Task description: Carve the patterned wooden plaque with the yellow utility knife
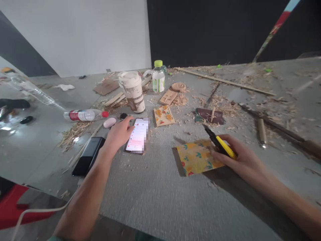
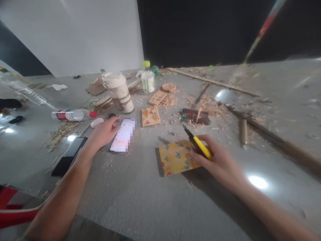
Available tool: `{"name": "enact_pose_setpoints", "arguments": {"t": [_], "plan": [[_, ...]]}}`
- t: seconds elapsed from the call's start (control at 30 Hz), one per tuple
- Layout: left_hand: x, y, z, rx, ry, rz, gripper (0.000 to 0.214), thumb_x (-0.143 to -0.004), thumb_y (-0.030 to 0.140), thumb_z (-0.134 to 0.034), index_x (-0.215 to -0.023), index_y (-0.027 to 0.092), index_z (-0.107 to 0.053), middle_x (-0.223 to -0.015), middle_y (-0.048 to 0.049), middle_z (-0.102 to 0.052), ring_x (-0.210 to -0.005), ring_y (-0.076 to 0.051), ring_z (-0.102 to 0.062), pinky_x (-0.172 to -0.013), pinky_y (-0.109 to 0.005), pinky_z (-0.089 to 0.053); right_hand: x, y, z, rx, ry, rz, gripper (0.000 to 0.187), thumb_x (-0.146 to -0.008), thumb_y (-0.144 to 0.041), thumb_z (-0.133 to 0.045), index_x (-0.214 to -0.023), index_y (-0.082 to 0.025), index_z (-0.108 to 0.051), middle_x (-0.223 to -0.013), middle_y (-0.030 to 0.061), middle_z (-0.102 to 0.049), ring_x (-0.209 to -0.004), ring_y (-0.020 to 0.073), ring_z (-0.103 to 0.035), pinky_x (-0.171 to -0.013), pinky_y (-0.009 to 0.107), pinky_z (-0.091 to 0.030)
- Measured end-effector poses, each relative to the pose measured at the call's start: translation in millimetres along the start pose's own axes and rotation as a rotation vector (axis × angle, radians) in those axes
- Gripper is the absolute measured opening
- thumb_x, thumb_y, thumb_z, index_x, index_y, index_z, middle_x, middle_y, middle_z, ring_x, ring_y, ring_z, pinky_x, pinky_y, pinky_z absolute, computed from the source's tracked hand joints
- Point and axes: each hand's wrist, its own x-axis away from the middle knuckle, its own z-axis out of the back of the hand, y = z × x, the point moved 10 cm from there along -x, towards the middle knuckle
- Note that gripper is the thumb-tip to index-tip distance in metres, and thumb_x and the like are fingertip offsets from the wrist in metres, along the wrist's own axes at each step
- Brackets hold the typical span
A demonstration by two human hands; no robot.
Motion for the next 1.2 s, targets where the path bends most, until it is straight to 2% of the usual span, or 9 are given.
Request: {"name": "enact_pose_setpoints", "arguments": {"t": [0.23, 0.43, 0.57, 0.7, 0.8, 0.97, 1.03, 1.2], "plan": [[2, 3, 0.8, 0.025, 0.0, -0.014, 0.048, -0.103, 0.037, -0.057, -0.147, 0.019, -0.06, -0.103, -0.0118, -0.079, -0.096, -0.031, -0.074, -0.088, -0.044, -0.054, 2, -9, 1, 0.009, -0.001, -0.003, 0.058, -0.091, -0.066, -0.07, -0.131, -0.025, -0.062, -0.11, 0.0088, -0.076, -0.096, 0.0299, -0.07, -0.082, 0.04, -0.057], [2, 1, 1.2, 0.041, 0.016, -0.024, 0.051, -0.101, 0.04, -0.059, -0.148, 0.019, -0.059, -0.098, -0.0093, -0.076, -0.09, -0.028, -0.072, -0.083, -0.04, -0.053, 0, -7, 0, 0.004, -0.014, 0.01, 0.06, -0.09, -0.069, -0.07, -0.13, -0.025, -0.062, -0.11, 0.0095, -0.076, -0.096, 0.0312, -0.069, -0.083, 0.043, -0.057], [2, 1, 2.3, 0.061, 0.017, -0.02, 0.055, -0.103, 0.048, -0.055, -0.149, 0.018, -0.057, -0.099, -0.0095, -0.076, -0.092, -0.029, -0.072, -0.084, -0.041, -0.053, 0, -5, -1, 0.014, -0.02, -0.002, 0.061, -0.09, -0.07, -0.069, -0.131, -0.025, -0.061, -0.112, 0.0096, -0.077, -0.098, 0.0318, -0.07, -0.083, 0.043, -0.057], [2, 4, 3.6, 0.083, 0.038, 0.01, 0.053, -0.106, 0.049, -0.049, -0.149, 0.017, -0.056, -0.106, -0.0111, -0.074, -0.099, -0.03, -0.071, -0.091, -0.044, -0.053, 1, -6, 0, 0.025, -0.011, -0.007, 0.06, -0.09, -0.07, -0.068, -0.131, -0.026, -0.062, -0.111, 0.0075, -0.076, -0.098, 0.0308, -0.07, -0.083, 0.043, -0.056], [5, 16, 2.5, 0.06, 0.051, -0.021, 0.056, -0.106, 0.053, -0.051, -0.149, 0.017, -0.054, -0.122, -0.0161, -0.07, -0.114, -0.034, -0.069, -0.1, -0.049, -0.053, 1, -6, 1, 0.021, -0.003, -0.003, 0.058, -0.091, -0.068, -0.069, -0.129, -0.026, -0.062, -0.107, 0.0067, -0.076, -0.095, 0.0295, -0.069, -0.082, 0.041, -0.057], [14, 39, -2.8, -0.009, 0.047, -0.082, 0.086, -0.095, 0.061, -0.069, -0.161, 0.014, -0.04, -0.144, -0.025, -0.059, -0.14, -0.044, -0.056, -0.115, -0.058, -0.047, 1, -8, 0, -0.011, -0.015, 0.009, 0.057, -0.092, -0.069, -0.07, -0.128, -0.027, -0.061, -0.108, 0.0076, -0.075, -0.095, 0.0291, -0.069, -0.082, 0.04, -0.057], [16, 44, -4.4, -0.016, 0.05, -0.093, 0.091, -0.093, 0.058, -0.073, -0.163, 0.015, -0.035, -0.147, -0.0254, -0.058, -0.144, -0.045, -0.053, -0.116, -0.059, -0.046, 1, -10, 0, -0.004, -0.019, 0.027, 0.053, -0.094, -0.067, -0.069, -0.128, -0.027, -0.061, -0.107, 0.0075, -0.074, -0.095, 0.0283, -0.069, -0.082, 0.039, -0.057], [16, 45, -3.7, -0.035, 0.086, -0.052, 0.087, -0.091, 0.044, -0.073, -0.164, 0.018, -0.032, -0.143, -0.0237, -0.06, -0.138, -0.045, -0.056, -0.113, -0.06, -0.049, 2, -10, 0, 0.012, -0.012, 0.068, 0.051, -0.095, -0.065, -0.07, -0.128, -0.027, -0.062, -0.109, 0.0063, -0.074, -0.097, 0.0277, -0.069, -0.083, 0.039, -0.057]]}}
